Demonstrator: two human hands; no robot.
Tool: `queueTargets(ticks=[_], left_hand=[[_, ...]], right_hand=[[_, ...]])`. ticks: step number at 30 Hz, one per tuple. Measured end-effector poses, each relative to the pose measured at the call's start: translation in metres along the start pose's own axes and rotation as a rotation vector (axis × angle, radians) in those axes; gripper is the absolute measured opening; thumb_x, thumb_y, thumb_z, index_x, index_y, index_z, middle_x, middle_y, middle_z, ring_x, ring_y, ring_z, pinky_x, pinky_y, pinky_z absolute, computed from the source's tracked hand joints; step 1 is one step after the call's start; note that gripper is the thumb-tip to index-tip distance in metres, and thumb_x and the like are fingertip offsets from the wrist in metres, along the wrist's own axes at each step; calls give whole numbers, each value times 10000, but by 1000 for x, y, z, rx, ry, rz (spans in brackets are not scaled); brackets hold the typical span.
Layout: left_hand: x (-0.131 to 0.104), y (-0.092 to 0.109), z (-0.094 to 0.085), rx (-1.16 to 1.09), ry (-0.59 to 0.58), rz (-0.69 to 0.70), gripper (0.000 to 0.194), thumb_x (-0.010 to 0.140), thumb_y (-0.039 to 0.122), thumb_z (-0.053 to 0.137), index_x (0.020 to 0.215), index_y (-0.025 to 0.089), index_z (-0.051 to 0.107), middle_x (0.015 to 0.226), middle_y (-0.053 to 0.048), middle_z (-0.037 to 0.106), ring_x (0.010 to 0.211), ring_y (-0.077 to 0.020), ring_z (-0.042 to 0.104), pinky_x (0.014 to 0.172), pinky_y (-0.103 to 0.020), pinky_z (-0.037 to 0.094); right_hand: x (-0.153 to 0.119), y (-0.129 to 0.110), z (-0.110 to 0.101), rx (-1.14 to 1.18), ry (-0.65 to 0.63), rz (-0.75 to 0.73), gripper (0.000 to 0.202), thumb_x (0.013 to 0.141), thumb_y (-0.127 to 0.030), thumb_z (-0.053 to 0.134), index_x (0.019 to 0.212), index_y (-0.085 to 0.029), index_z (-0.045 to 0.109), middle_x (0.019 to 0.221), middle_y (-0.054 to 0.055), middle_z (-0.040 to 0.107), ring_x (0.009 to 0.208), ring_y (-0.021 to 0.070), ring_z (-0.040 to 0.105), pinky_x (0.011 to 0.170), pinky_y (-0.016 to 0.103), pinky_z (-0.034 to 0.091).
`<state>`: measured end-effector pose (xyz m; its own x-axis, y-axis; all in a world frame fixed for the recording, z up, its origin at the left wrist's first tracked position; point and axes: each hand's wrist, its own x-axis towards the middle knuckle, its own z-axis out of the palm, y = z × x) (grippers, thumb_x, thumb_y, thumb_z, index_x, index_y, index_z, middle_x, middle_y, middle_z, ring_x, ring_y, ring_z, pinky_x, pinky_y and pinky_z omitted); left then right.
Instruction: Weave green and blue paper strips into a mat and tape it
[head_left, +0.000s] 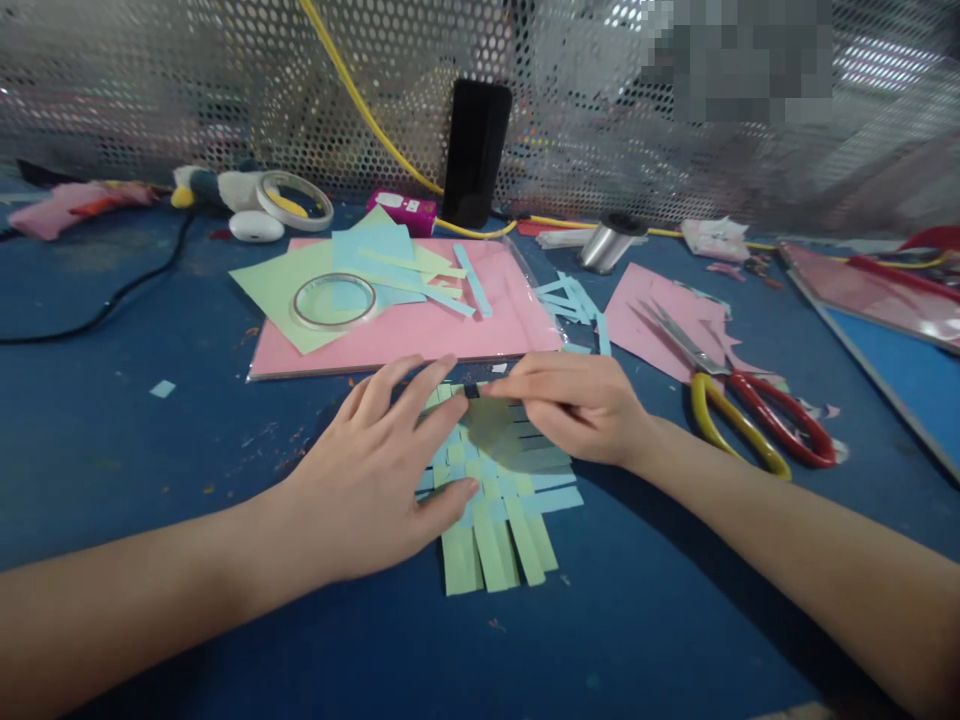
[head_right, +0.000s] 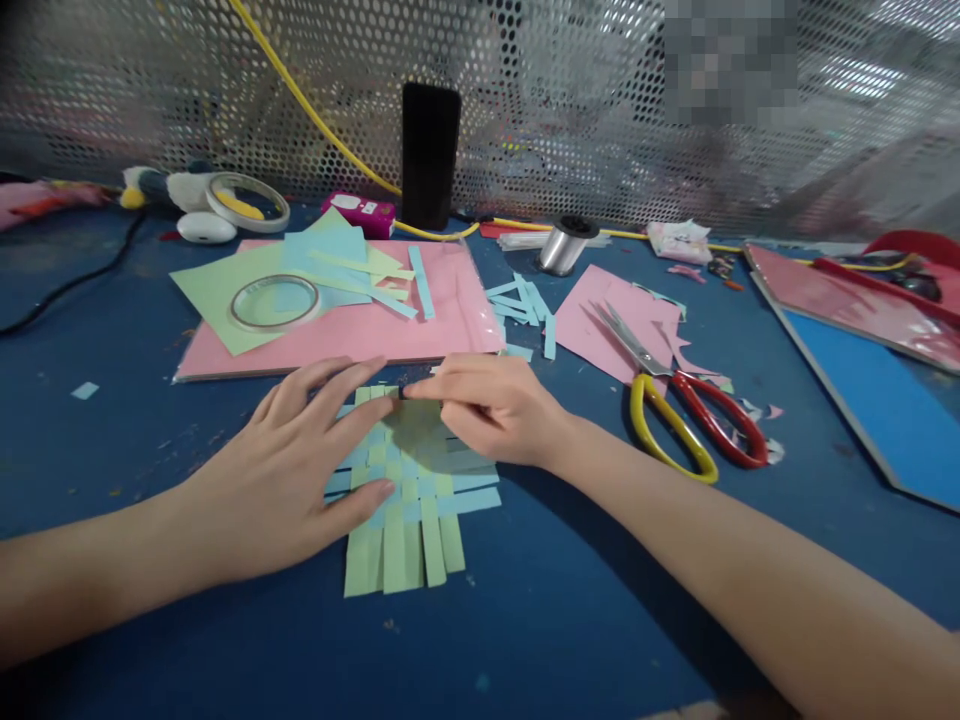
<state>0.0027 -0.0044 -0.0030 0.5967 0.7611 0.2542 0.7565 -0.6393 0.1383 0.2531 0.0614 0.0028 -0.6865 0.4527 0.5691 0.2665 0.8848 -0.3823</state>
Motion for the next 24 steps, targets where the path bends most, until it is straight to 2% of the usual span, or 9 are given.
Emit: queueTargets(ticks=[3, 7, 19, 22, 24], left_hand=[[1, 0, -1, 9, 31, 28, 540, 995, 496, 501, 1384, 139, 614, 1595, -194, 456, 1440, -442, 385, 1091, -676, 467], [0, 1, -2, 11, 79, 61, 513, 1021, 463, 465, 1389, 137, 614, 1562, -189, 496, 1441, -421, 383, 1114, -644, 451], [-2, -4, -1, -84, 20, 41, 460, 1058, 503, 417, 1369, 246, 637, 1625, -118, 439, 1441, -435, 345, 1072, -700, 443], [-1, -7, -1, -174, -9, 0, 441, 1072, 498, 403, 1418, 295, 585, 1666, -81, 382, 1463, -415, 321, 1101, -699, 408], [0, -10, -1, -256, 0, -46, 428, 1083, 481, 384, 1430, 298, 556, 1643, -73, 412, 1473, -381, 322, 1148, -668, 372]], right_hand=[[-1, 0, -1, 25, 106, 54, 346, 924, -27, 493, 1043, -150, 794, 776, 60, 744, 673, 146, 684, 615, 280, 535], [-1, 0, 1, -10, 132, 47, 313, 931, -37, 490, 993, -144, 778, 772, 73, 741, 676, 156, 682, 608, 296, 531], [0, 1, -2, -24, 60, 63, 290, 927, -66, 470, 912, -172, 739, 830, 79, 733, 723, 160, 681, 644, 302, 540], [0, 2, -3, -27, 55, 70, 301, 933, -66, 454, 945, -174, 734, 854, 80, 732, 745, 162, 679, 660, 309, 542], [1, 2, -3, -27, 44, 79, 306, 938, -70, 448, 982, -180, 731, 876, 80, 729, 781, 172, 679, 695, 327, 548]])
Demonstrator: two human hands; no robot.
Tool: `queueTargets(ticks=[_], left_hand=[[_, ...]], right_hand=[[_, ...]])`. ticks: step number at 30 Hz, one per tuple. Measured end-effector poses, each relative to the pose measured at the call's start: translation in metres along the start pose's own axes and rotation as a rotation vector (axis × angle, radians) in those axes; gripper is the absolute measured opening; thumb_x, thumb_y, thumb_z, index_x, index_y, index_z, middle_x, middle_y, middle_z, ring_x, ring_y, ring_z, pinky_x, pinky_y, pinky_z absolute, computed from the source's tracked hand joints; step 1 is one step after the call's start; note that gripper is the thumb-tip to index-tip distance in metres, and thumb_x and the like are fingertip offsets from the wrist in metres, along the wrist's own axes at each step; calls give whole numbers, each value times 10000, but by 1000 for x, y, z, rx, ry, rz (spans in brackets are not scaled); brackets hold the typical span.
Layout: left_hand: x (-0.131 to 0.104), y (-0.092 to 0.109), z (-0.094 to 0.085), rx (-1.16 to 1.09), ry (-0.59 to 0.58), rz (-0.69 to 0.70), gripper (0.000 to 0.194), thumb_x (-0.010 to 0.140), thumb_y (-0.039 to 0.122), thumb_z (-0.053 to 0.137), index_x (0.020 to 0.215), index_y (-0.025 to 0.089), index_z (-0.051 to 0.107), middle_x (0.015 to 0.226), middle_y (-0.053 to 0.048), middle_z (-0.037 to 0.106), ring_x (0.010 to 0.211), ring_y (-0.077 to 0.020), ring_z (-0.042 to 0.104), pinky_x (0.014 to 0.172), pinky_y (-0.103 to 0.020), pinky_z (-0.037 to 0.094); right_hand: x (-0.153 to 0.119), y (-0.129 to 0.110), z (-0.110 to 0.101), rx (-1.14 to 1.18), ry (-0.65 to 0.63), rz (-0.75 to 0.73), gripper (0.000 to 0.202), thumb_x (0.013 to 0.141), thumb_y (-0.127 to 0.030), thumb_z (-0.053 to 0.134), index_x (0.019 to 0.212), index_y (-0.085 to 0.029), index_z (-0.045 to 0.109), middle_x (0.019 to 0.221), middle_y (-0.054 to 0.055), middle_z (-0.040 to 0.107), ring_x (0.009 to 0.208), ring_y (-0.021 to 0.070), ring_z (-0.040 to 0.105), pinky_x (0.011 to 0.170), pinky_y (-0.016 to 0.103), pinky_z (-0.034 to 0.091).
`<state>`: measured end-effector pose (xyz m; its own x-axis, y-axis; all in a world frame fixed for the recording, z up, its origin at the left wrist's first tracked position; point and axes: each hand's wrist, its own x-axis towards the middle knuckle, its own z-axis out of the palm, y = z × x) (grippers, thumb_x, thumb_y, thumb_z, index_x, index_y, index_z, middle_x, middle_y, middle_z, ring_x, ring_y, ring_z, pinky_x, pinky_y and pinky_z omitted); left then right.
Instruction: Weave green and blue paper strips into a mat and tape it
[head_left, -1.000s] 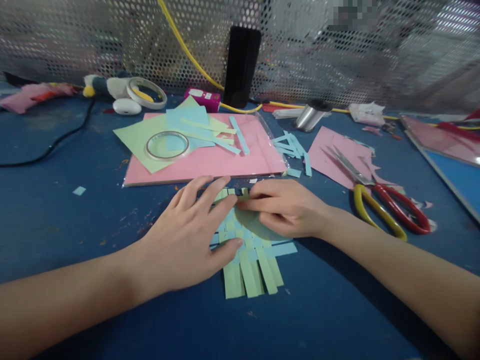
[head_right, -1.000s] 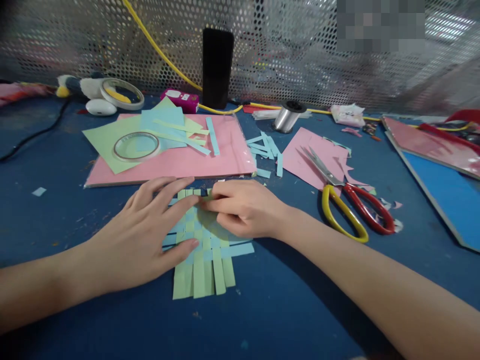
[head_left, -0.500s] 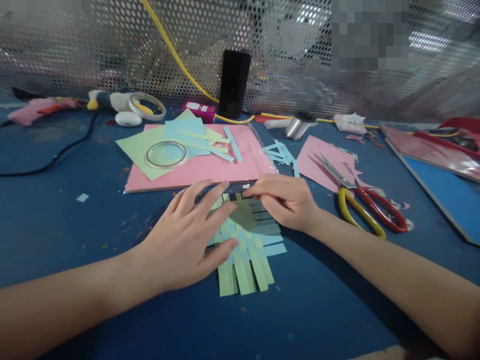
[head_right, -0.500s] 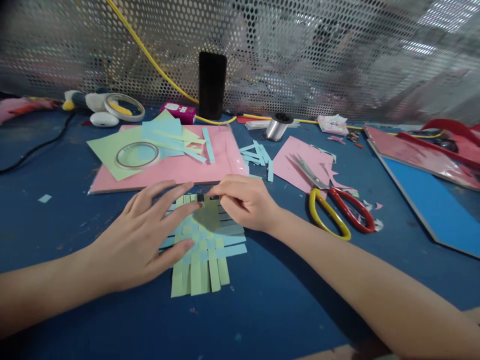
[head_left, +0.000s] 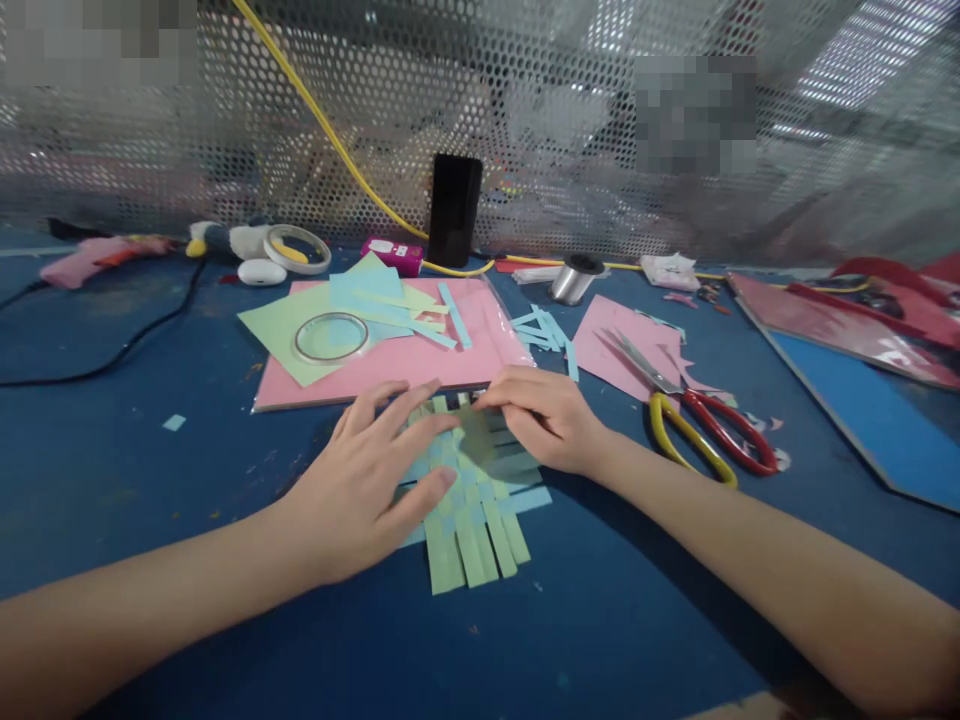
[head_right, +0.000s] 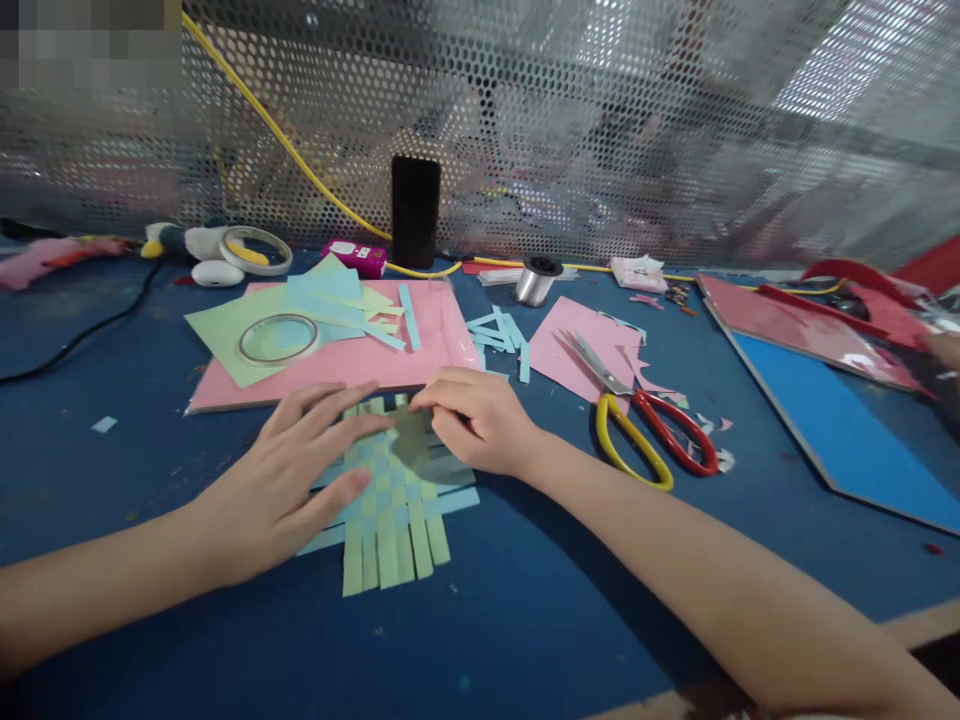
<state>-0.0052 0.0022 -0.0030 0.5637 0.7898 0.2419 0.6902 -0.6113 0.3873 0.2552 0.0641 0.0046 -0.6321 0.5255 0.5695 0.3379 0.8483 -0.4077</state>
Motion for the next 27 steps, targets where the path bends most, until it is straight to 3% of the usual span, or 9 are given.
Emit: queueTargets(ticks=[4, 8, 12, 18, 27], left_hand=[[4, -4, -3, -98, 37, -85, 398, 1099, 458, 340, 1343, 284, 602, 1556, -63, 507, 1454, -332, 352, 1193, -618, 324], [3, -1, -4, -75, 43, -78, 428, 1096, 472, 341, 1367, 285, 616, 1617, -71, 434, 1470, -355, 312, 1191, -649, 301], [-3, 3, -4, 14, 80, 22, 453, 1077, 480, 378, 1411, 282, 612, 1673, -85, 355, 1479, -406, 288, 1167, -689, 302], [-6, 1, -2, 127, 111, 201, 537, 1030, 516, 467, 1494, 259, 553, 1711, -108, 291, 1467, -447, 284, 1134, -673, 327], [-7, 4, -2, 92, 104, 228, 573, 1041, 589, 400, 1461, 251, 594, 1685, -112, 359, 1479, -426, 309, 1179, -634, 295]], right_hand=[[1, 0, 1, 1, -37, 22, 281, 966, -105, 440, 1010, -186, 706, 918, 85, 698, 854, 189, 656, 758, 359, 538], [3, -4, 1, -8, -46, 185, 155, 975, -191, 501, 1052, -190, 635, 945, 71, 686, 792, 169, 596, 701, 336, 496], [6, -8, 2, 179, -104, 423, 122, 955, -285, 585, 1048, -209, 564, 925, 44, 688, 749, 148, 581, 687, 317, 482], [11, -14, 2, 458, -80, 630, 338, 806, -303, 746, 974, -241, 460, 923, 18, 688, 843, 166, 660, 754, 322, 505], [12, -20, -4, 523, -173, 690, 358, 773, -249, 744, 978, -245, 451, 868, -3, 701, 794, 153, 649, 690, 294, 491]])
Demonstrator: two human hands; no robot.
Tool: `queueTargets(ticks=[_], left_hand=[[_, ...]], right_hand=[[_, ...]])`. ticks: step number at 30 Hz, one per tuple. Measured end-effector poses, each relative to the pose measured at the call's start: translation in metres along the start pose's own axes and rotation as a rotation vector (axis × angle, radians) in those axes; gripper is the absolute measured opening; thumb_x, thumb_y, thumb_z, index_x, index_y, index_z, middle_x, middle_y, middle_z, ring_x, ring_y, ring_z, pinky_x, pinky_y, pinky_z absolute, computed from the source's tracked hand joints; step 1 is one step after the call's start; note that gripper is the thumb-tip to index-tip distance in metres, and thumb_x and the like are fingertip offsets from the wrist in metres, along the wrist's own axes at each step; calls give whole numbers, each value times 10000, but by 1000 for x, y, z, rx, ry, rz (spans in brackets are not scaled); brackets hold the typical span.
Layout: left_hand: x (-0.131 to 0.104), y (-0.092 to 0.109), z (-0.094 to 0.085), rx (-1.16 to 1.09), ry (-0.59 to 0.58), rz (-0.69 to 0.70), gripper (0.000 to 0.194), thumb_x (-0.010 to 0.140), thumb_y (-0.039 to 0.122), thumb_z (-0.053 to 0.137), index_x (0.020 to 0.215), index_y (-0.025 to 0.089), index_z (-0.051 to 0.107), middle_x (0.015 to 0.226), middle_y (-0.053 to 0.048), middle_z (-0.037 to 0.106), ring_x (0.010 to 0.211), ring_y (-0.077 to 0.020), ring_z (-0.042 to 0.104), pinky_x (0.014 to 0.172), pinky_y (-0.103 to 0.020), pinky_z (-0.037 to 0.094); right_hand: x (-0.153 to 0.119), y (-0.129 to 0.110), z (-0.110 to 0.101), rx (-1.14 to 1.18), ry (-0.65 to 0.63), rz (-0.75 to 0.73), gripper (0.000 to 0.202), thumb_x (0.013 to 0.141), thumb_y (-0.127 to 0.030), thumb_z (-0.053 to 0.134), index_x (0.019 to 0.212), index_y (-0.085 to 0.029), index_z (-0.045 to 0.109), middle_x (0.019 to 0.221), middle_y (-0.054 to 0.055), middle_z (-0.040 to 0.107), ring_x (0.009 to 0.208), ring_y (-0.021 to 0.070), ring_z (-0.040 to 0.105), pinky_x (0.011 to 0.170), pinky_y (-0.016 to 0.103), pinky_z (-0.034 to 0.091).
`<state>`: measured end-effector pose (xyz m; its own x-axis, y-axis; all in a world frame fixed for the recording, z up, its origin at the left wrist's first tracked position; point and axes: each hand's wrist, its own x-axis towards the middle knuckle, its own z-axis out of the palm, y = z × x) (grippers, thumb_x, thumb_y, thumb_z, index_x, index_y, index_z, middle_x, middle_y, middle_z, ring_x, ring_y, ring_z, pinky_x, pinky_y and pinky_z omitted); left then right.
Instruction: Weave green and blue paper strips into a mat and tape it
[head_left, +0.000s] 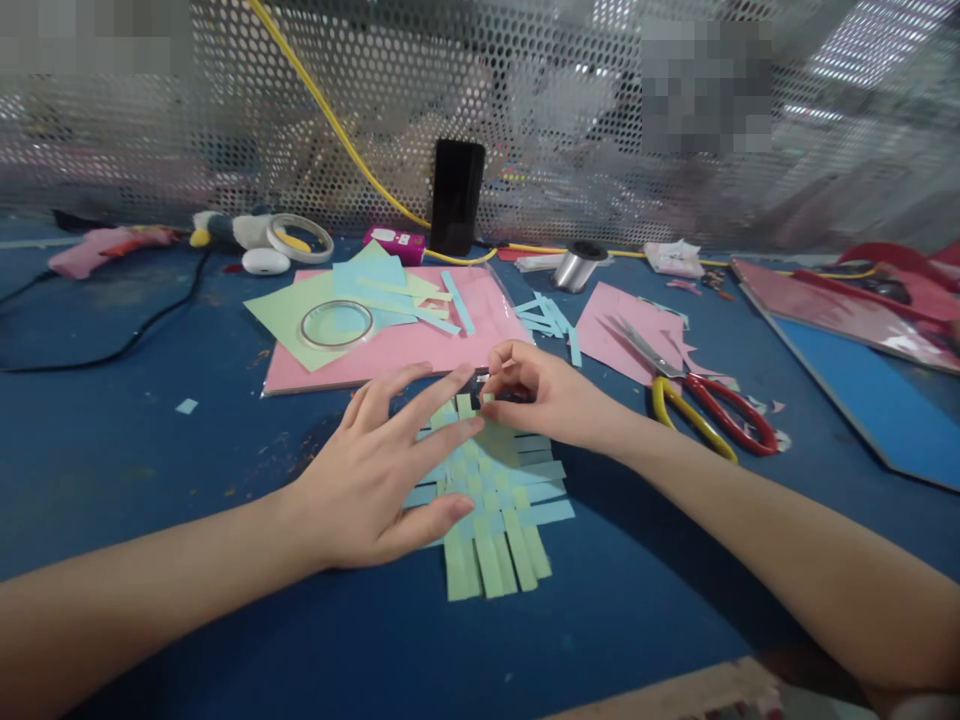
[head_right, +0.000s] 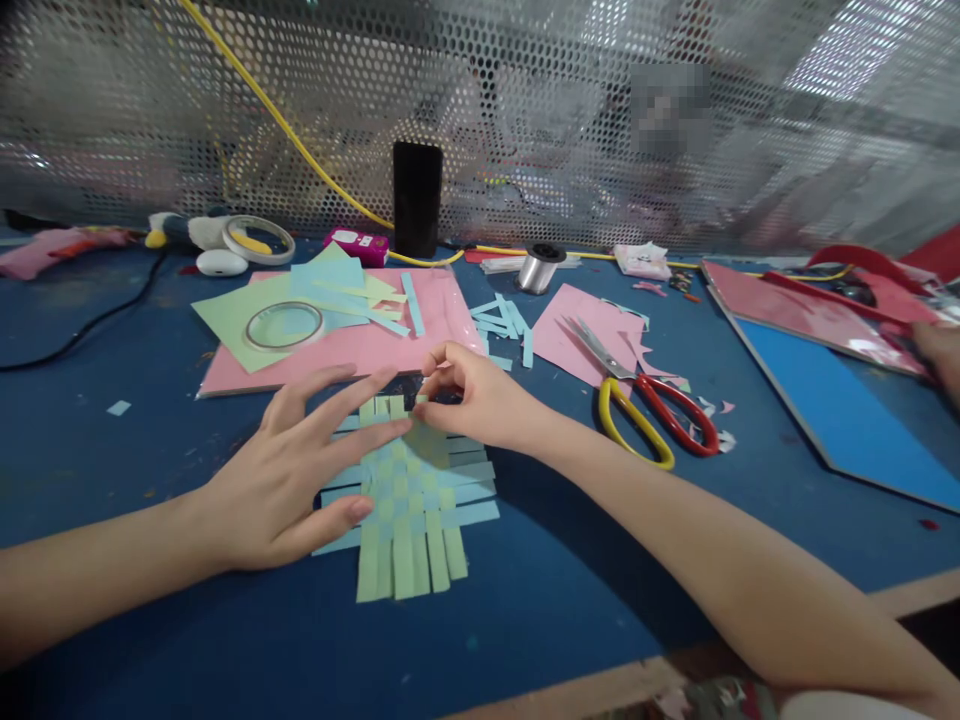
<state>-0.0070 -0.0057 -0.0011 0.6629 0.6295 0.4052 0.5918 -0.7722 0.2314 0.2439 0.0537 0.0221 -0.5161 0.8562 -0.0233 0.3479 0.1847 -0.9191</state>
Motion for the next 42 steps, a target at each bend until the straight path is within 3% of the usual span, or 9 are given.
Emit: queueTargets(ticks=[8, 13, 16, 21, 29, 34, 38, 42], left_hand=[[4, -1, -5, -76, 27, -75, 428, 1080, 435, 376, 1364, 199, 592, 1615, -149, 425, 1471, -362, 326, 1208, -576, 270], [11, -6, -5, -203, 47, -313, 395, 1108, 410, 281, 1202, 207, 606, 1442, -125, 552, 1450, -292, 375, 1212, -548, 291], [13, -9, -4, -263, -6, -389, 415, 1094, 452, 313, 1079, 228, 662, 1370, -105, 584, 1466, -301, 368, 1215, -580, 287], [14, -13, -2, -248, -41, -388, 354, 1013, 499, 490, 1100, 222, 692, 1412, -127, 559, 1458, -361, 379, 1189, -615, 339], [15, -14, 1, -258, -67, -432, 321, 968, 484, 533, 1040, 230, 717, 1428, -136, 535, 1457, -379, 369, 1185, -652, 325], [13, -15, 3, -201, -54, -383, 254, 924, 433, 614, 1053, 225, 680, 1422, -139, 534, 1456, -380, 376, 1176, -646, 340], [13, -16, 6, -168, -62, -358, 315, 881, 459, 687, 1095, 229, 661, 1420, -142, 526, 1452, -387, 381, 1169, -648, 347], [14, -17, 7, -147, -73, -349, 400, 857, 480, 723, 1151, 216, 657, 1434, -160, 515, 1451, -394, 385, 1173, -647, 344]], right_hand=[[-3, 3, 1, -13, -40, 25, 366, 748, -178, 715, 1019, -241, 477, 867, -4, 708, 810, 157, 647, 667, 269, 494], [-5, 0, 2, -38, -75, 25, 342, 775, -184, 708, 1035, -234, 492, 875, -2, 706, 744, 137, 626, 642, 263, 492], [-6, -2, 2, -38, -99, 28, 335, 781, -172, 700, 1034, -231, 488, 868, -2, 703, 737, 130, 610, 650, 261, 498], [-6, -2, 2, -45, -107, 24, 313, 787, -167, 698, 1022, -232, 502, 872, -2, 701, 769, 136, 624, 686, 269, 514], [-5, 0, 4, -78, -119, -23, 303, 791, -166, 690, 1040, -227, 529, 885, 4, 693, 827, 154, 651, 730, 286, 519], [-5, 1, 4, -147, -93, -68, 313, 805, -185, 712, 1074, -220, 557, 930, 16, 694, 869, 168, 669, 795, 319, 527], [-5, 2, 4, -187, -91, -96, 312, 817, -217, 731, 1080, -222, 563, 922, 13, 695, 870, 176, 656, 808, 333, 519], [-5, 2, 6, -357, -10, -168, 304, 806, -247, 770, 1059, -224, 603, 1031, 44, 697, 906, 189, 610, 803, 333, 502]])
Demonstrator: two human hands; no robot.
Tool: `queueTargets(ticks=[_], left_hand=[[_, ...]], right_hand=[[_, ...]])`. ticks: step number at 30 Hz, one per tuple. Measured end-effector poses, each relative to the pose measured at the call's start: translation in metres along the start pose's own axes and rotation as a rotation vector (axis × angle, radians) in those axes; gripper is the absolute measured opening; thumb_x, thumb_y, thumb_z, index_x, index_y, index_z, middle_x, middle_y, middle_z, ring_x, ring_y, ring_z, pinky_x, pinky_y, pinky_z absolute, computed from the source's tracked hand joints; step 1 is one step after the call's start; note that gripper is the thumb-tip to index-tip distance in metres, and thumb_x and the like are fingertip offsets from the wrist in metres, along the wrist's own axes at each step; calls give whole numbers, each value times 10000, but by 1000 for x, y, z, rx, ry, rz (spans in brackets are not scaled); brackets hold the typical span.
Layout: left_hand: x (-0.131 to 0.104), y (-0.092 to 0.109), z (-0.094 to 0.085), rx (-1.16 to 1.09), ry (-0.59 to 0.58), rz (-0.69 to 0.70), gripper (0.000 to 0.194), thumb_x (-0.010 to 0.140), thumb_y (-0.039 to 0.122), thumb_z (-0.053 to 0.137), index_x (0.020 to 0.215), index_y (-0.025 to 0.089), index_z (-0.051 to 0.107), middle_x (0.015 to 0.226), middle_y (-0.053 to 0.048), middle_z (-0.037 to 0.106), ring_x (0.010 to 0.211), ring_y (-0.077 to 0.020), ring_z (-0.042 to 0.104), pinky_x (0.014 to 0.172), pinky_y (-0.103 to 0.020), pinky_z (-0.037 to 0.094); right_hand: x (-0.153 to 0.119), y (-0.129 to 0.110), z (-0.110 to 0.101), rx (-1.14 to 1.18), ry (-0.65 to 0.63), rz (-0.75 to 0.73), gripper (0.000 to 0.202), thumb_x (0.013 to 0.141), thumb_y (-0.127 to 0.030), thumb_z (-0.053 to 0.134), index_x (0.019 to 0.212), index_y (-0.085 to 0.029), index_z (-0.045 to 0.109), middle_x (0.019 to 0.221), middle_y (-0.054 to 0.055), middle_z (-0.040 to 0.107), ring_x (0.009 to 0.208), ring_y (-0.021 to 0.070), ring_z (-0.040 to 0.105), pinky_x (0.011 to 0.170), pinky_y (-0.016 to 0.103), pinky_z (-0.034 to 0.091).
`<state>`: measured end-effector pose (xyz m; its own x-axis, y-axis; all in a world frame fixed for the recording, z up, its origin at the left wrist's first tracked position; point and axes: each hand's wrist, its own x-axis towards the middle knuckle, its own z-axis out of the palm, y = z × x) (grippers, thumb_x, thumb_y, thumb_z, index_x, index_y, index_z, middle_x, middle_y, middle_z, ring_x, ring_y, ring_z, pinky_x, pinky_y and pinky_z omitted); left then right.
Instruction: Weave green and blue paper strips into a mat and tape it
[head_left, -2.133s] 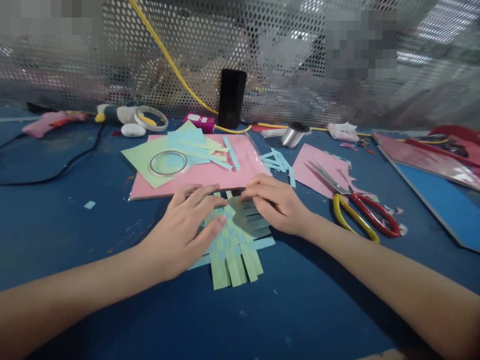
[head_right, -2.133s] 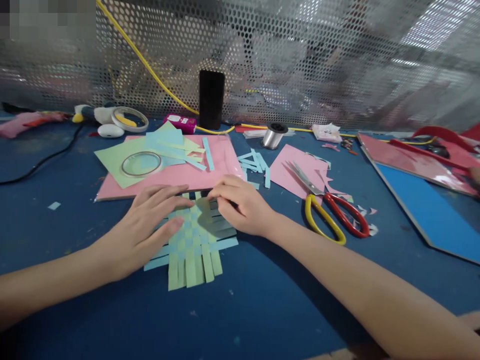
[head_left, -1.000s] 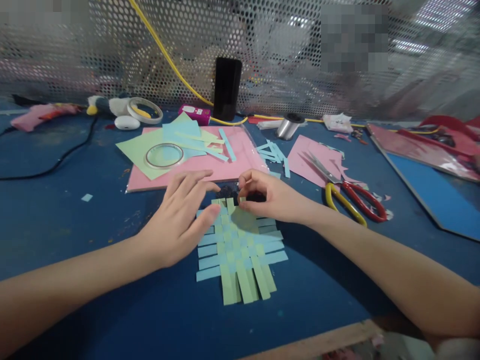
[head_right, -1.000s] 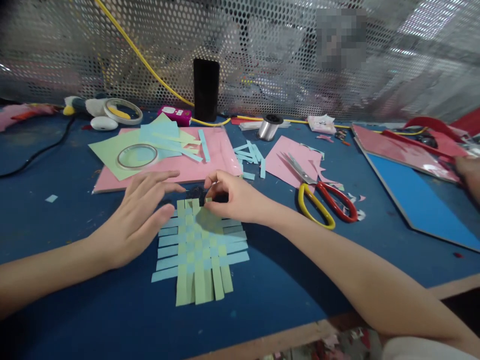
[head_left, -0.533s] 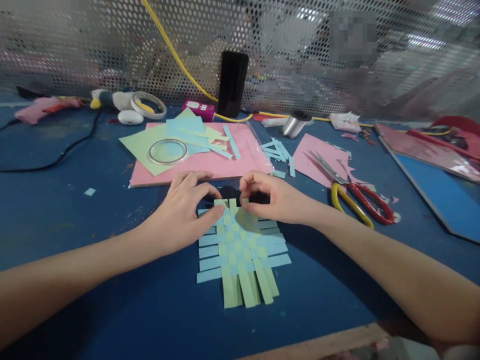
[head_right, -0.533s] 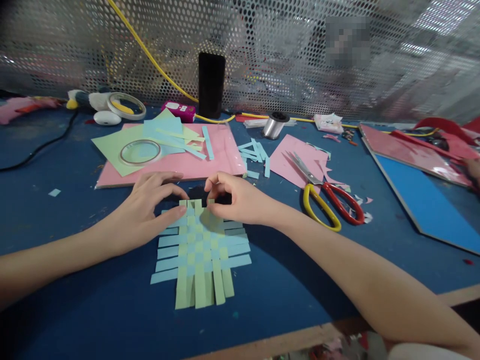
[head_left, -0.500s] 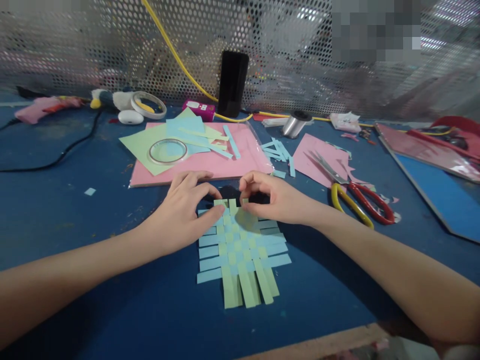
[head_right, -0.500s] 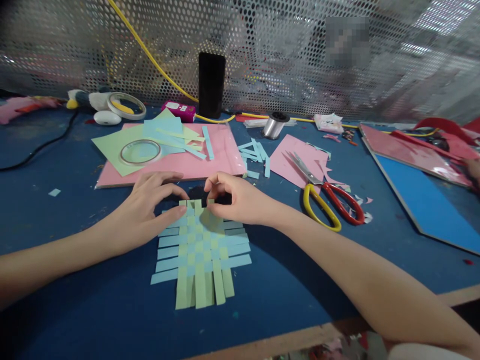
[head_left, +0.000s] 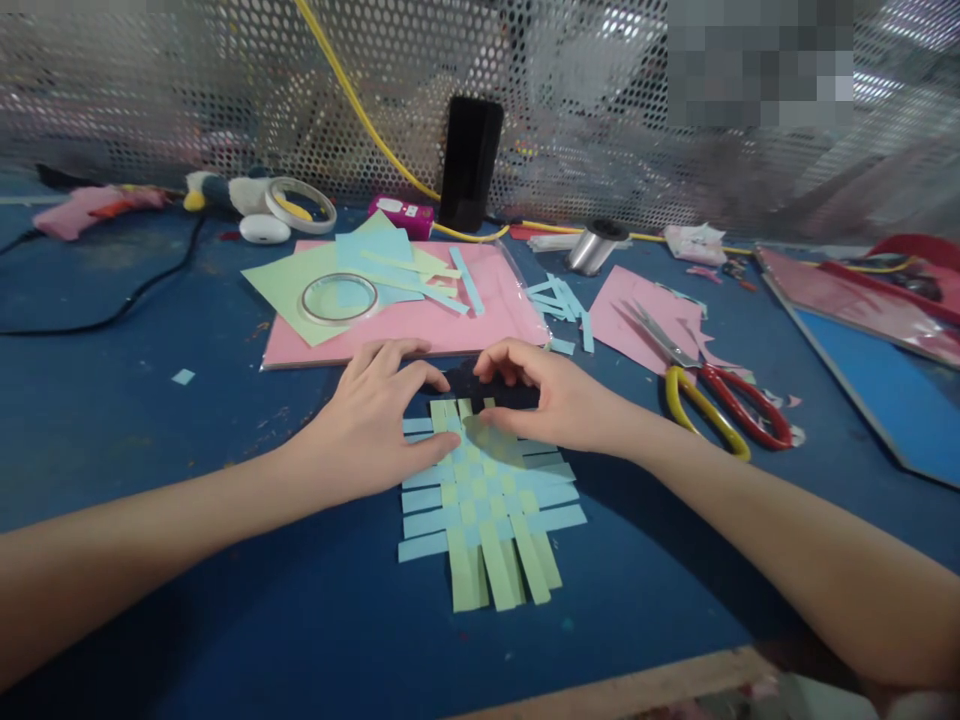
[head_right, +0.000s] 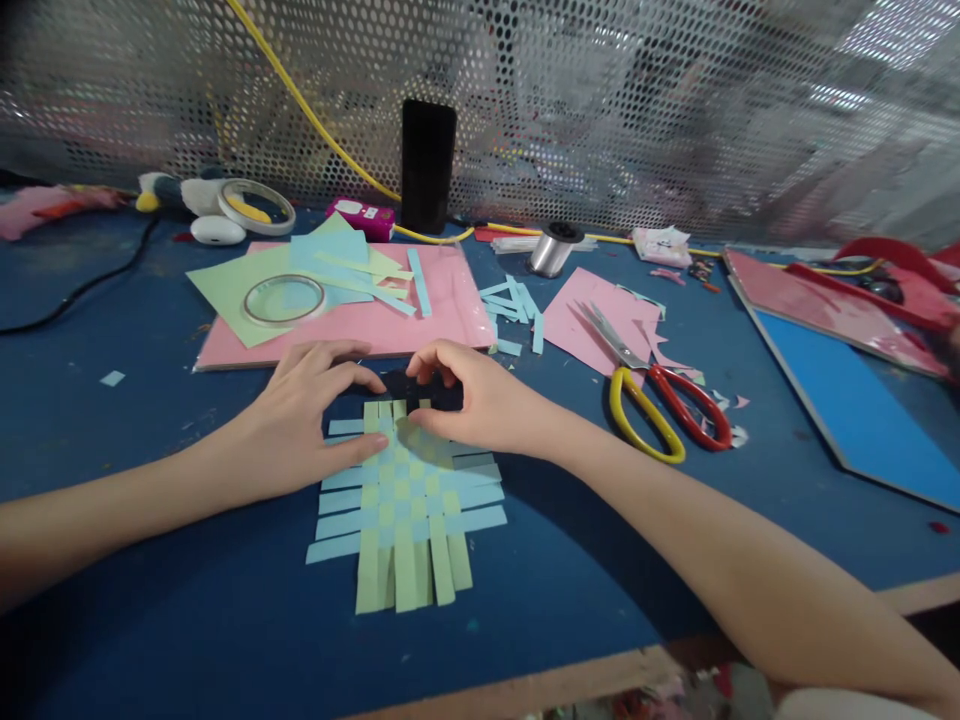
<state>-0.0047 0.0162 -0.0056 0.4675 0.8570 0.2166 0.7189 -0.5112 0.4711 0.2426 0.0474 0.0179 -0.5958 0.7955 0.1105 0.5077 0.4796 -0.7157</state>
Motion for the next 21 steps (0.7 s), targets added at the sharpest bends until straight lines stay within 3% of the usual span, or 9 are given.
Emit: queueTargets(ticks=[5, 9, 13, 18, 21], left_hand=[[0, 0, -2, -31, 19, 1, 346, 896, 436, 660, 1145, 196, 669, 1412, -170, 534, 1444, -381, 400, 1181, -624, 340], [-1, 2, -4, -49, 54, -43, 261, 964, 358, 493, 1058, 188, 669, 1322, -171, 571, 1431, -370, 411, 1176, -633, 331], [-3, 8, -14, 110, 62, 4, 271, 935, 336, 475, 1040, 153, 645, 1291, -205, 546, 1387, -417, 407, 1132, -645, 366], [-9, 16, -35, 347, -159, 51, 479, 922, 576, 566, 1065, 130, 667, 1060, -156, 605, 1077, -394, 578, 925, -586, 518], [-16, 17, -35, 391, -162, 64, 464, 968, 549, 557, 1119, 122, 654, 1077, -145, 613, 1064, -370, 595, 917, -555, 520]], right_hand=[[1, -2, 4, -129, 12, -128, 153, 898, -258, 696, 1038, -203, 669, 1038, 64, 713, 937, 206, 638, 818, 347, 496], [1, -6, 4, -151, 41, -122, 96, 927, -219, 651, 1016, -211, 685, 1018, 62, 737, 946, 212, 657, 832, 356, 504], [-1, -14, -5, -165, 75, -109, 65, 909, -207, 666, 972, -221, 667, 974, 45, 739, 912, 207, 660, 830, 354, 510], [-3, -20, -20, -189, -23, -122, 103, 878, -273, 767, 902, -223, 681, 904, 27, 715, 870, 200, 624, 791, 346, 491], [-3, -15, -20, -220, -118, -198, 150, 866, -356, 819, 925, -224, 779, 880, 42, 705, 930, 227, 585, 824, 369, 479]])
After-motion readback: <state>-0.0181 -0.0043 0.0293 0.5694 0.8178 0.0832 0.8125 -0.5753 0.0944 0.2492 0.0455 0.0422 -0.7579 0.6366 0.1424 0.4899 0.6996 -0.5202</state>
